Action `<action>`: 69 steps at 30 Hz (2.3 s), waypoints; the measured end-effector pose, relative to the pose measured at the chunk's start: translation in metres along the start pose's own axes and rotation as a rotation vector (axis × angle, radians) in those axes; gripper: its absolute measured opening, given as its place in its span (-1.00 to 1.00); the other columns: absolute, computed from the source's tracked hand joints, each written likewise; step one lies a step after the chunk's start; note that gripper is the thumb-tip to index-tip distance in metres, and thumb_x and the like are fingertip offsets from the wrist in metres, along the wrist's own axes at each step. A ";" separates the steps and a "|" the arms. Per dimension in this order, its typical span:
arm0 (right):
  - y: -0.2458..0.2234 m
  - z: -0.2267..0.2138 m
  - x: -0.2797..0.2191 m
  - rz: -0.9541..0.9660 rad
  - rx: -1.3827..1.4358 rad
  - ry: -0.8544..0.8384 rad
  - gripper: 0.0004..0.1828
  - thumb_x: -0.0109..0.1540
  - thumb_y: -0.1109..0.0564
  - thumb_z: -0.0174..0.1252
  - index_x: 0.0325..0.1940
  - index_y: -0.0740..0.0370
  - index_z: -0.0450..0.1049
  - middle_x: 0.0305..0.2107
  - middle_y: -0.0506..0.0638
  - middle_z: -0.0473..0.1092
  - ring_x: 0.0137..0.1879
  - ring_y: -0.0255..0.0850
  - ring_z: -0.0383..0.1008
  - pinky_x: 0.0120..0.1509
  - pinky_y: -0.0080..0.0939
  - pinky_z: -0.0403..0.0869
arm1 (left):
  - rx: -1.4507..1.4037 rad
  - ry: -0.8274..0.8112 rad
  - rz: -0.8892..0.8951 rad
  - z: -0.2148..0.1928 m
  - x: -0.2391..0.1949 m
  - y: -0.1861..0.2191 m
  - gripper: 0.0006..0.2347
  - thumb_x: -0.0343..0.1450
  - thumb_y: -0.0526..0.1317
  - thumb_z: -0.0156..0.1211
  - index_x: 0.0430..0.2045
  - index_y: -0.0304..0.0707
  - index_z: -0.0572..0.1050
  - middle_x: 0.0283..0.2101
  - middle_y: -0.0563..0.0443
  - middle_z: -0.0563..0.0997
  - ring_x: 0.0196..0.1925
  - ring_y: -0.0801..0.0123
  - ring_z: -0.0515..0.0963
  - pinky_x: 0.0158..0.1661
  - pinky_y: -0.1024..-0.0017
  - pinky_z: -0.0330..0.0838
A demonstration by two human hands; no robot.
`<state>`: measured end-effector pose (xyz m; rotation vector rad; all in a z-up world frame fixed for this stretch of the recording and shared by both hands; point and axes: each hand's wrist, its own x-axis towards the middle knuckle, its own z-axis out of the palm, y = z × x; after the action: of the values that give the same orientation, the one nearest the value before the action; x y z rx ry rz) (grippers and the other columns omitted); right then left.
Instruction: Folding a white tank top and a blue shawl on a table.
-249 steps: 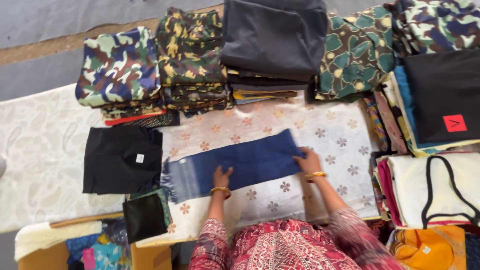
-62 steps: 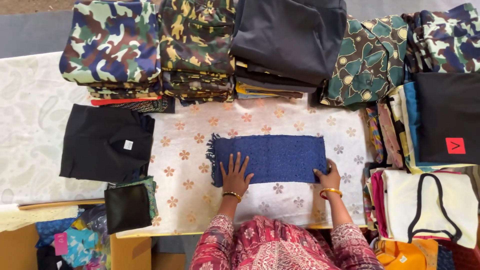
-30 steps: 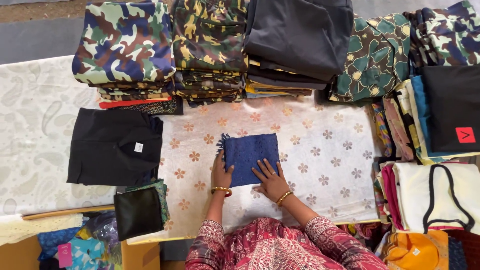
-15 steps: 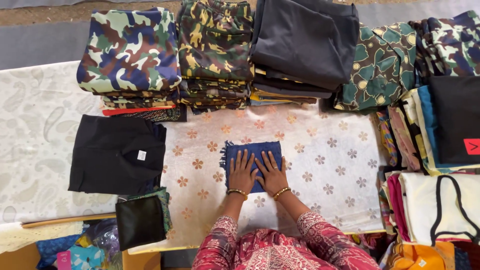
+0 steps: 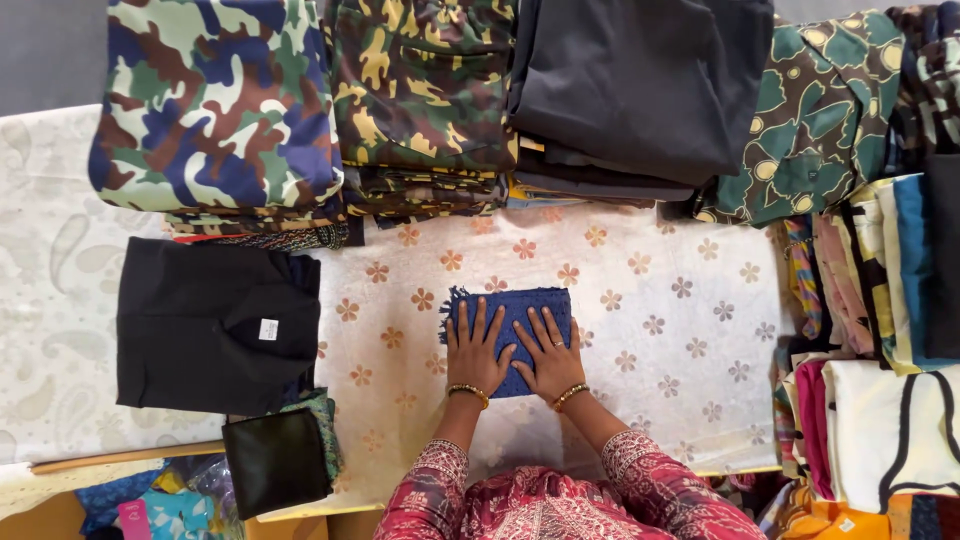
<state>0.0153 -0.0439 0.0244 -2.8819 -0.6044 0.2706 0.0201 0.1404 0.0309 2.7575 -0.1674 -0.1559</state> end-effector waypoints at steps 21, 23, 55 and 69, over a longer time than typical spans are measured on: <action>0.033 0.011 -0.021 0.856 1.051 0.231 -0.02 0.05 0.10 0.45 0.49 0.10 0.15 0.05 0.32 0.46 0.07 0.07 0.53 0.13 -0.09 0.54 | 0.025 0.153 -0.065 0.023 -0.062 0.008 -0.49 0.46 0.08 0.05 0.36 0.13 0.25 0.50 0.06 0.11 0.57 0.09 -0.05 0.36 -0.34 -0.22; 0.048 0.033 -0.015 0.769 1.286 0.200 -0.13 0.06 0.13 0.45 0.39 0.22 0.22 0.04 0.23 0.48 0.05 -0.06 0.56 0.12 -0.14 0.55 | 0.004 0.145 -0.049 0.025 -0.067 0.008 -0.47 0.44 0.08 0.05 0.36 0.11 0.25 0.51 0.02 0.10 0.56 0.05 -0.05 0.36 -0.31 -0.22; 0.006 -0.042 -0.079 0.177 0.281 -0.024 -0.23 0.11 -0.02 0.33 0.39 0.02 0.29 -0.02 0.23 0.40 0.10 0.14 0.40 0.14 0.04 0.43 | -0.493 0.232 -0.057 0.050 -0.073 0.043 -0.43 0.42 -0.09 0.26 0.35 -0.18 0.25 0.28 -0.17 0.45 0.26 0.00 0.40 0.28 0.11 0.19; 0.178 0.008 -0.091 0.857 0.637 0.464 -0.46 0.06 -0.01 0.44 0.10 0.12 0.54 -0.35 0.06 0.53 -0.24 -0.14 0.55 -0.10 -0.12 0.50 | -0.875 0.259 -0.400 0.070 -0.010 0.095 -0.15 0.08 -0.36 0.58 0.26 -0.40 0.14 0.21 -0.19 0.34 -0.30 0.30 0.51 -0.25 0.38 0.48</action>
<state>-0.0014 -0.2406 -0.0094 -2.2645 0.6913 -0.0970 -0.0076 0.0291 0.0025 1.8778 0.4271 0.0284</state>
